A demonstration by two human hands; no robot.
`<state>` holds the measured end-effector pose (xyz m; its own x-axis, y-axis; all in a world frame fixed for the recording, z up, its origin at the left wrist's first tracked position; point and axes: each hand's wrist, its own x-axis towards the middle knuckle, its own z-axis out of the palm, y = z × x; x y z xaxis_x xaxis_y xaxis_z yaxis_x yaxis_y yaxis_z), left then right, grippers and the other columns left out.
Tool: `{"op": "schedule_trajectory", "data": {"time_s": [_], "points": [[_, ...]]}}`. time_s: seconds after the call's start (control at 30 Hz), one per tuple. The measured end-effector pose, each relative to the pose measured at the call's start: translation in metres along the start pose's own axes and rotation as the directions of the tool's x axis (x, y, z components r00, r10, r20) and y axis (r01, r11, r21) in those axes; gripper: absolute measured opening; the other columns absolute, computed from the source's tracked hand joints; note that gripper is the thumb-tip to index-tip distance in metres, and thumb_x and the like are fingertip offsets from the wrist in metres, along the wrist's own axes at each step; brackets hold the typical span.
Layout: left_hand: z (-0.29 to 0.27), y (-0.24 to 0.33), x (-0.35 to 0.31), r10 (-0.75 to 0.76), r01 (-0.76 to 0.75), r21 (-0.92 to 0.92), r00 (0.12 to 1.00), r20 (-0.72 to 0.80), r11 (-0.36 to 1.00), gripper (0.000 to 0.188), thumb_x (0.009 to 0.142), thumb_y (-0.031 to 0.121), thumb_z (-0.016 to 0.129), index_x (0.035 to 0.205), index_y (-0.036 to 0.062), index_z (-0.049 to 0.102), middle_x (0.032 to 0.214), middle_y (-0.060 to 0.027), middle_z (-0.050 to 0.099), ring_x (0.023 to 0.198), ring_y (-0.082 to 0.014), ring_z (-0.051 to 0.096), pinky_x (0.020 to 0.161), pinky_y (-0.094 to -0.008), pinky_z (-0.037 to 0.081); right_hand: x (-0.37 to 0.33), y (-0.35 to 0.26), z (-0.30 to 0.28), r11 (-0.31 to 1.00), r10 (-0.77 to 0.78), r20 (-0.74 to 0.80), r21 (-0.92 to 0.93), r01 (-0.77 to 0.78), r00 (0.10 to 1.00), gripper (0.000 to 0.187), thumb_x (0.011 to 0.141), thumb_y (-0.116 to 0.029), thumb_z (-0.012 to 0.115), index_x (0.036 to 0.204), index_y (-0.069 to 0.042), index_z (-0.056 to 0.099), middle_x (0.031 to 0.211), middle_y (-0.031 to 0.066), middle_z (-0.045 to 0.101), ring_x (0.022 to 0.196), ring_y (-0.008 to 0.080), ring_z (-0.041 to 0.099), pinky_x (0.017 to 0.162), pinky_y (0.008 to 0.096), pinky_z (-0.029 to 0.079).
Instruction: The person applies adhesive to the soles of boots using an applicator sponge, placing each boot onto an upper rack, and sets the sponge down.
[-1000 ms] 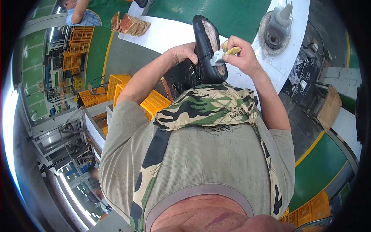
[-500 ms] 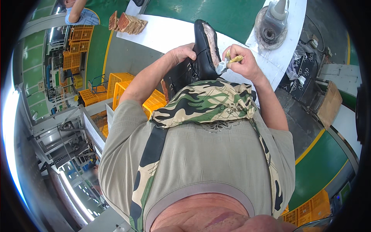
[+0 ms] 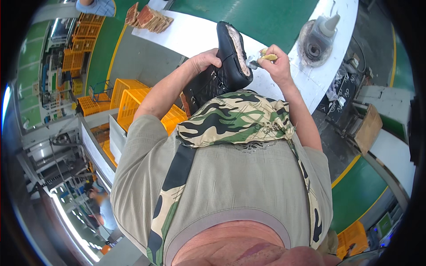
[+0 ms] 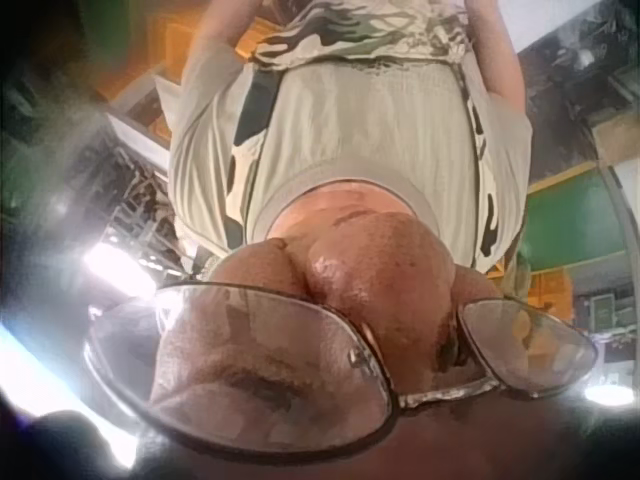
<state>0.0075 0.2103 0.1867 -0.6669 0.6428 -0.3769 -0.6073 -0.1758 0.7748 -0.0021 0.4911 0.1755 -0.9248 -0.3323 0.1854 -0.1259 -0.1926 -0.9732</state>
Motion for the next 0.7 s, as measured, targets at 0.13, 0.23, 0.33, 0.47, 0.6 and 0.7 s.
{"op": "schedule_trajectory", "data": {"time_s": [0.13, 0.23, 0.33, 0.47, 0.6, 0.7], "points": [[-0.015, 0.002, -0.026, 0.046, -0.046, 0.006, 0.997, -0.070, 0.999, 0.079, 0.055, 0.020, 0.087, 0.124, -0.0061, 0.057, 0.113, -0.0152, 0.067, 0.102, -0.0257, 0.066, 0.097, -0.0359, 0.050, 0.002, -0.016, 0.020, 0.992, 0.126, 0.051, 0.017, -0.127, 0.991, 0.018, 0.079, -0.002, 0.066, 0.078, -0.006, 0.048, 0.074, 0.0000, 0.054, 0.064, 0.0057, 0.048, 0.056, 0.0225, 0.040], [-0.030, 0.005, -0.055, 0.100, -0.094, 0.051, 0.986, -0.130, 0.994, 0.075, 0.056, 0.018, 0.087, 0.121, -0.0056, 0.059, 0.111, -0.0146, 0.068, 0.100, -0.0243, 0.066, 0.096, -0.0353, 0.050, 0.003, -0.031, 0.047, 0.969, 0.210, 0.052, 0.124, -0.215, 0.976, 0.017, 0.077, -0.002, 0.069, 0.076, -0.004, 0.051, 0.070, 0.0018, 0.056, 0.059, 0.0079, 0.052, 0.051, 0.0234, 0.040], [-0.041, 0.002, -0.080, 0.186, -0.173, 0.086, 0.969, -0.165, 0.981, 0.069, 0.057, 0.013, 0.086, 0.119, -0.0053, 0.061, 0.110, -0.0138, 0.068, 0.101, -0.0233, 0.066, 0.096, -0.0348, 0.050, 0.009, -0.033, 0.071, 0.949, 0.261, 0.073, 0.162, -0.270, 0.962, 0.015, 0.077, 0.001, 0.067, 0.079, -0.002, 0.052, 0.069, 0.0028, 0.055, 0.057, 0.0099, 0.053, 0.050, 0.0251, 0.042], [-0.062, -0.015, -0.096, 0.289, -0.214, 0.250, 0.903, -0.319, 0.944, 0.068, 0.057, 0.009, 0.087, 0.117, -0.0060, 0.061, 0.108, -0.0117, 0.068, 0.099, -0.0210, 0.064, 0.093, -0.0329, 0.050, 0.028, -0.010, 0.089, 0.938, 0.276, 0.109, 0.186, -0.292, 0.955, 0.015, 0.078, 0.002, 0.068, 0.080, -0.002, 0.054, 0.075, 0.0050, 0.058, 0.062, 0.0125, 0.056, 0.050, 0.0272, 0.045], [-0.061, -0.019, -0.119, 0.393, -0.236, 0.348, 0.771, -0.501, 0.907, 0.062, 0.057, 0.009, 0.088, 0.113, -0.0033, 0.065, 0.106, -0.0080, 0.069, 0.098, -0.0181, 0.064, 0.093, -0.0328, 0.049, 0.052, -0.007, 0.103, 0.896, 0.295, 0.211, 0.277, -0.347, 0.932, 0.012, 0.081, 0.002, 0.066, 0.083, -0.001, 0.055, 0.078, 0.0071, 0.059, 0.065, 0.0148, 0.057, 0.052, 0.0294, 0.048], [-0.051, -0.019, -0.147, 0.507, -0.392, 0.327, 0.582, -0.635, 0.860, 0.057, 0.058, 0.007, 0.086, 0.111, -0.0010, 0.066, 0.105, -0.0083, 0.069, 0.100, -0.0198, 0.064, 0.094, -0.0323, 0.048, 0.073, -0.009, 0.100, 0.903, 0.257, 0.239, 0.285, -0.321, 0.936, 0.009, 0.085, 0.002, 0.062, 0.085, -0.001, 0.055, 0.079, 0.0080, 0.059, 0.066, 0.0154, 0.058, 0.053, 0.0286, 0.048]]}}
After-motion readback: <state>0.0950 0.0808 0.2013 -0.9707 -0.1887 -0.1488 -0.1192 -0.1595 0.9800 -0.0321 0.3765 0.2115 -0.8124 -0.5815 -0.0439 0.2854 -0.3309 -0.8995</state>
